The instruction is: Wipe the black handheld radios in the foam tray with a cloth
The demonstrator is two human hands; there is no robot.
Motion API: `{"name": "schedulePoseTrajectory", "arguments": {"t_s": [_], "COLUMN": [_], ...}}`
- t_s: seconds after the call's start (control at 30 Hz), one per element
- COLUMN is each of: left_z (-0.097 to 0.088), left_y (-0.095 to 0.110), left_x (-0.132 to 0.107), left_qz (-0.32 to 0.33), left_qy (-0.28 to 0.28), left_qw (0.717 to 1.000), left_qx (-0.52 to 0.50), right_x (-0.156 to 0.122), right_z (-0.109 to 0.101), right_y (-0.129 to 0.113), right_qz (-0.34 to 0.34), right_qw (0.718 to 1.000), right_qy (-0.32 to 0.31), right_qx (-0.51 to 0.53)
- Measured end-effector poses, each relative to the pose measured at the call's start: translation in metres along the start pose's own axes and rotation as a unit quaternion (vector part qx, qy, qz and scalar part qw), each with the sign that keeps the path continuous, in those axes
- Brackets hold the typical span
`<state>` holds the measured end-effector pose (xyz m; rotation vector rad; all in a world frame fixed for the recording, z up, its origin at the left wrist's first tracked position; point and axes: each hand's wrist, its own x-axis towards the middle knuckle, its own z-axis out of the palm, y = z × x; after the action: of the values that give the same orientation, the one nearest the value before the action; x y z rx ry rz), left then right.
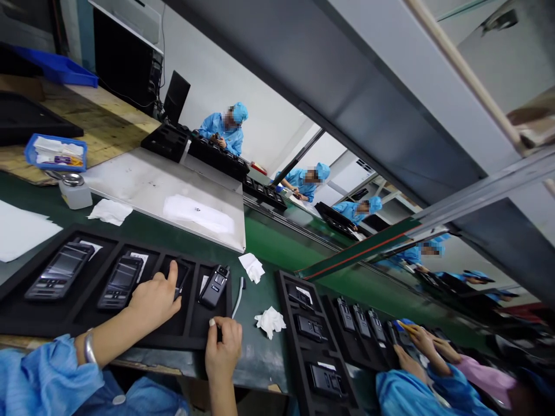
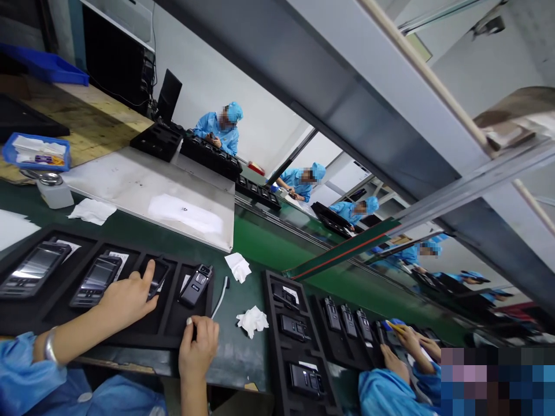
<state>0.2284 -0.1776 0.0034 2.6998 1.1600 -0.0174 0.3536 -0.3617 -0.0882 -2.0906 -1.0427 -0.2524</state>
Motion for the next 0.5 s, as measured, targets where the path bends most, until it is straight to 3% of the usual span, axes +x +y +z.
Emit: {"name": "schedulePoseTrajectory", "arguments": {"t_s": [0.33,0.5], "left_z": [0.014,0.018], "left_y": [0.004,-0.009], "left_x": [-0.003,-0.014], "left_qz": [0.031,0.057], "left_qy": [0.007,0.010], "left_qw": [0.999,0.998], "left_qx": [0.022,0.024], "right_x": [-0.003,0.023], "right_z": [-0.001,-0.001], "right_y": [-0.003,-0.016], "right_qz": [0.007,0.083], "right_qw": [1.000,0.995], "right_qy": [0.007,-0.002], "right_qx": [0.001,-0.048]}}
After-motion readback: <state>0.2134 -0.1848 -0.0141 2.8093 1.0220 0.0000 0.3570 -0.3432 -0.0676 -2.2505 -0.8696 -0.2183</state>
